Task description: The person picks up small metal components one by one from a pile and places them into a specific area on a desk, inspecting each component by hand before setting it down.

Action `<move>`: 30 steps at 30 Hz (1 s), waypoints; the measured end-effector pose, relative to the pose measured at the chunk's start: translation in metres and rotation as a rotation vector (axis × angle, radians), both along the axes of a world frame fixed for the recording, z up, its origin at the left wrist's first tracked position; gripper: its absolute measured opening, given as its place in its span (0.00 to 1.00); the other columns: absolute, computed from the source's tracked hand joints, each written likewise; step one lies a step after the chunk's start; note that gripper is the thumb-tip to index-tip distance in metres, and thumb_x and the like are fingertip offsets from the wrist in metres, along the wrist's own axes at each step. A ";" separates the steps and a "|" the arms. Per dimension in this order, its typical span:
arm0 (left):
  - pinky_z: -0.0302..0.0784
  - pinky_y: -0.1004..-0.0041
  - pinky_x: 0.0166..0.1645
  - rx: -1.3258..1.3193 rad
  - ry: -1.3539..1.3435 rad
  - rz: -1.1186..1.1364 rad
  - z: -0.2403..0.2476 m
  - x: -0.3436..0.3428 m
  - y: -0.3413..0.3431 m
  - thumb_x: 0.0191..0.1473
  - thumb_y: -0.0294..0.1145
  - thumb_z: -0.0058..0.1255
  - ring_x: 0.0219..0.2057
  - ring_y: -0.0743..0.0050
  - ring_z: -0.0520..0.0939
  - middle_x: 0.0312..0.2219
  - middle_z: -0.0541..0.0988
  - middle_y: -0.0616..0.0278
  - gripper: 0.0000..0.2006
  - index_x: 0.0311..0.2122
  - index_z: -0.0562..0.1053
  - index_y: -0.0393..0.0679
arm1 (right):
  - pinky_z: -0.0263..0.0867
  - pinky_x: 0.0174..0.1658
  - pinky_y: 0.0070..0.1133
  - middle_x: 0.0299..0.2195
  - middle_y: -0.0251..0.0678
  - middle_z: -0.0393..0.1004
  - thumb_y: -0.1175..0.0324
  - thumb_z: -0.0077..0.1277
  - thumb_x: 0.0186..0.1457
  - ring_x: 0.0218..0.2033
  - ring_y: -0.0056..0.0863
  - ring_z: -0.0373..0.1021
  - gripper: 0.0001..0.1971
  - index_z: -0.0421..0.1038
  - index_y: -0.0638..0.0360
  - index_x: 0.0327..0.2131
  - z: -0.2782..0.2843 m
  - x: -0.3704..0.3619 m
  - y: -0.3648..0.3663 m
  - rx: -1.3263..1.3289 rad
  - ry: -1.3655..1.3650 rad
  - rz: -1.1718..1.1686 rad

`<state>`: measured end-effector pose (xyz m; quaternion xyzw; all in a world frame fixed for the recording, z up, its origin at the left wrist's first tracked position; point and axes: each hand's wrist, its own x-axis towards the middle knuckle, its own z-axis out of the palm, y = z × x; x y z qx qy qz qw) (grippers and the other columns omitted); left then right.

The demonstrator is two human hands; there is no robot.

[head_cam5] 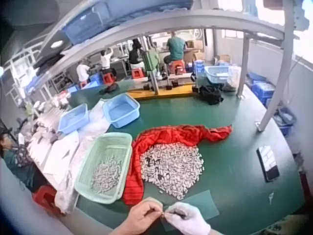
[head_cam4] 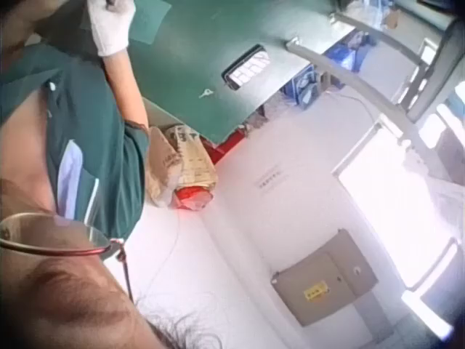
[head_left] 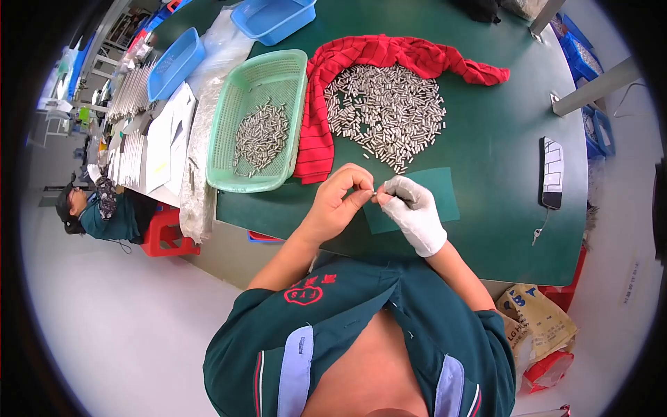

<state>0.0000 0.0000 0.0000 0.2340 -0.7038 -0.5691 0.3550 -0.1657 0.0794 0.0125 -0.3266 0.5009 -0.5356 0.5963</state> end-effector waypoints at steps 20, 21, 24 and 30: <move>0.70 0.61 0.41 -0.917 -0.461 0.926 0.045 0.063 -0.044 0.48 0.24 0.55 0.35 0.54 0.75 0.31 0.75 0.57 0.04 0.32 0.73 0.41 | 0.62 0.36 0.14 0.31 0.30 0.73 0.71 0.51 0.57 0.30 0.15 0.65 0.05 0.70 0.63 0.32 -0.005 -0.002 0.012 -0.057 0.008 -0.081; 0.71 0.64 0.43 -0.862 -0.413 0.794 0.038 0.052 -0.037 0.47 0.22 0.57 0.37 0.56 0.76 0.32 0.76 0.57 0.06 0.33 0.74 0.40 | 0.62 0.36 0.15 0.31 0.30 0.73 0.70 0.52 0.56 0.30 0.15 0.65 0.06 0.70 0.62 0.32 -0.005 -0.002 0.012 -0.078 -0.019 -0.103; 0.70 0.63 0.42 -0.769 -0.410 0.324 0.019 0.017 -0.032 0.44 0.24 0.58 0.36 0.57 0.75 0.31 0.75 0.60 0.08 0.32 0.74 0.41 | 0.61 0.34 0.16 0.30 0.32 0.73 0.66 0.53 0.56 0.29 0.17 0.65 0.09 0.70 0.62 0.31 -0.006 -0.003 0.015 -0.163 -0.052 -0.144; 0.69 0.63 0.42 -0.740 -0.510 0.165 -0.029 -0.008 -0.054 0.45 0.25 0.57 0.36 0.58 0.73 0.30 0.74 0.61 0.06 0.31 0.74 0.41 | 0.55 0.29 0.15 0.29 0.34 0.72 0.61 0.50 0.58 0.24 0.16 0.59 0.14 0.70 0.63 0.28 -0.017 -0.009 0.018 -0.210 -0.157 -0.158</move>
